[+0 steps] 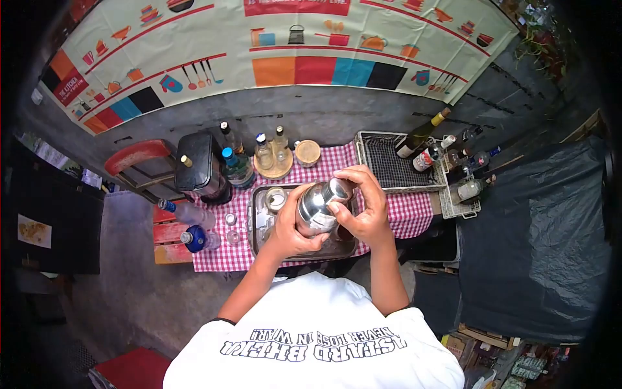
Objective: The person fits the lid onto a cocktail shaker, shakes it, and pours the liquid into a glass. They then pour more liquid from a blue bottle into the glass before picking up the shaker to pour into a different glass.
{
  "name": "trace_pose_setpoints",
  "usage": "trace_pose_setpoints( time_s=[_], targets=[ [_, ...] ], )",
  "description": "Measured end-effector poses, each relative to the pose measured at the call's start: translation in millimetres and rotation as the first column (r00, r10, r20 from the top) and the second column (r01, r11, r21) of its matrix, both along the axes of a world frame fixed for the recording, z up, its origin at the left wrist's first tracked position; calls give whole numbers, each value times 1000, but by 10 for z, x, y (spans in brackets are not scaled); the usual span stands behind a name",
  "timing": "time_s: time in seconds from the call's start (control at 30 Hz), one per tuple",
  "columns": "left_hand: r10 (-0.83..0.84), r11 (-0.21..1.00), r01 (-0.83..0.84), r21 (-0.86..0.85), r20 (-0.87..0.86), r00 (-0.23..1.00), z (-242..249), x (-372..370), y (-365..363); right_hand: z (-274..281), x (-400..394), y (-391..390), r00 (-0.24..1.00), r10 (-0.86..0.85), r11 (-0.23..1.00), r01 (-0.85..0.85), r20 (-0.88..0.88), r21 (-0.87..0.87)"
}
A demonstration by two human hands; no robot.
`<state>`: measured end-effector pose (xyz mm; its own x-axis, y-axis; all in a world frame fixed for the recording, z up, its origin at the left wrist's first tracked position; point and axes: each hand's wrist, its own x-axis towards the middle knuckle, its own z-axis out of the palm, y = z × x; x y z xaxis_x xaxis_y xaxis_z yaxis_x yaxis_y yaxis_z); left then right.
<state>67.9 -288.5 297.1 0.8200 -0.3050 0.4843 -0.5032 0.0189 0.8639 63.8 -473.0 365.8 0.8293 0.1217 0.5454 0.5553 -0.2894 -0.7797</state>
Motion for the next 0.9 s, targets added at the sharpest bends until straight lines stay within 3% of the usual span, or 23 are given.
trace_pose_setpoints(
  time_s=[0.1,0.17,0.23,0.33,0.73,0.9],
  targets=[
    [0,998,-6,-63,-87,996,135,-72,-297,103,-21,-222,990,-48,996,58,133,-73],
    [19,998,-24,-62,-85,996,193,-78,-463,159,-37,-385,969,-55,964,114,241,-239],
    [32,995,-41,-90,-108,994,283,-101,-606,209,-106,-529,977,-19,943,89,215,-320],
    [60,996,-65,-63,-84,995,333,-115,-795,134,-212,-663,999,44,973,-45,-13,-226],
    [254,953,-279,119,186,949,393,-337,-1303,7,-236,-1223,976,216,976,-217,32,26],
    [262,948,-289,133,190,946,418,-402,-1415,-81,-257,-1330,971,235,967,-229,-50,111]
  ],
)
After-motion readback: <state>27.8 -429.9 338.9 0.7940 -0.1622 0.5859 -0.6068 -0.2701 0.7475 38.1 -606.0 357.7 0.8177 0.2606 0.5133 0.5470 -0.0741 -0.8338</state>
